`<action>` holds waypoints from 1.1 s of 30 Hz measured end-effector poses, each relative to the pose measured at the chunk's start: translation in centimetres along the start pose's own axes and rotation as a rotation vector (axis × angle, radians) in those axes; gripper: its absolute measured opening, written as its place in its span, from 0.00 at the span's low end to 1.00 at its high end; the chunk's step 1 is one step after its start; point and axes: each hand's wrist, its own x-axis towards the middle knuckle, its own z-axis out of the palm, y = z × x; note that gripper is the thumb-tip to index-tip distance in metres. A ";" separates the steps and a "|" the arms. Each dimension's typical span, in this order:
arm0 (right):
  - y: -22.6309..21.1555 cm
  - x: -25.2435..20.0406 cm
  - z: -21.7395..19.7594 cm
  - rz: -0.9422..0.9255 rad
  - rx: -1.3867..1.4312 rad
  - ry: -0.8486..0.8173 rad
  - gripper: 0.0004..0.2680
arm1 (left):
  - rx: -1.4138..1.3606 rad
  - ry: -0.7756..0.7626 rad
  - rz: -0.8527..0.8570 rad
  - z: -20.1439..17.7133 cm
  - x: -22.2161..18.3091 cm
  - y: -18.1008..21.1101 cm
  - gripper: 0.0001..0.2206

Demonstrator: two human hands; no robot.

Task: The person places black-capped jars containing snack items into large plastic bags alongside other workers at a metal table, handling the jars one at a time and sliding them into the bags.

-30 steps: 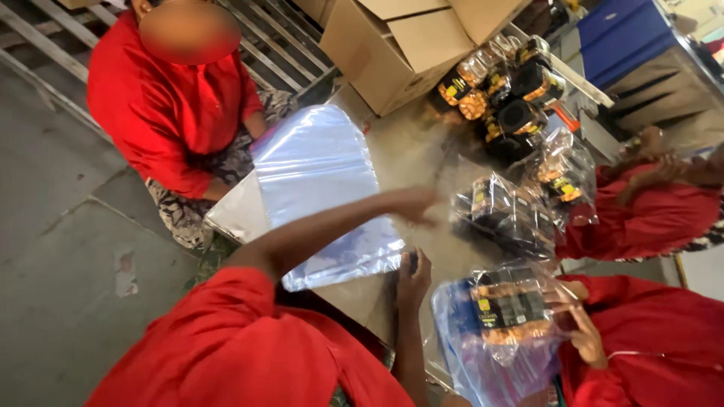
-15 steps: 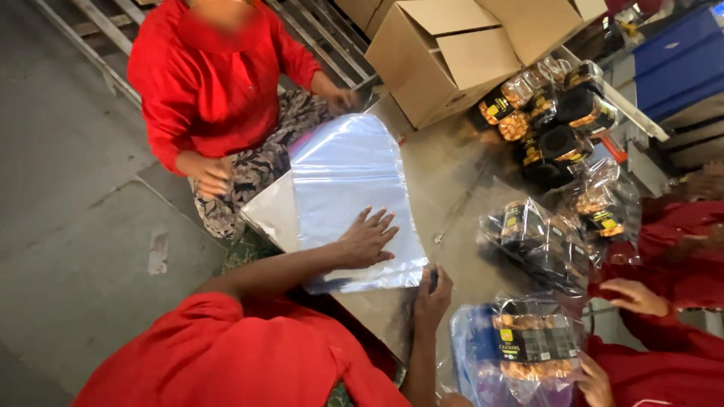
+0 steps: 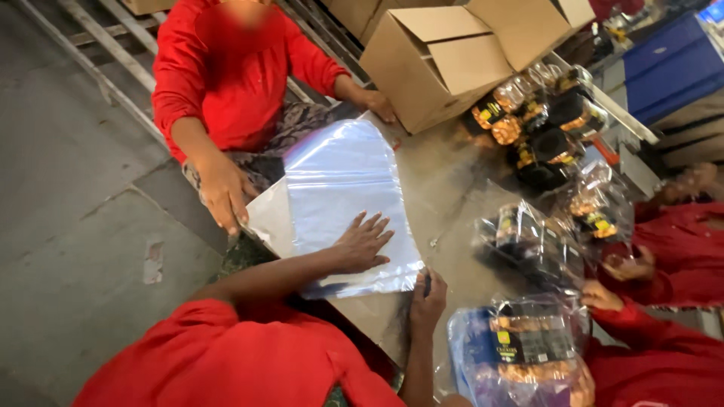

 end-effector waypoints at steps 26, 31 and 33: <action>-0.2 0.1 0.1 0.061 0.007 -0.011 0.14 | 0.022 -0.052 -0.022 -0.7 0.0 0.2 0.34; -0.4 0.2 -0.1 0.052 -0.013 -0.006 0.13 | 0.029 -0.067 -0.022 -0.7 0.2 0.2 0.34; -0.5 0.0 -0.1 0.069 -0.005 -0.004 0.13 | 0.028 -0.053 -0.018 -0.6 0.2 0.3 0.34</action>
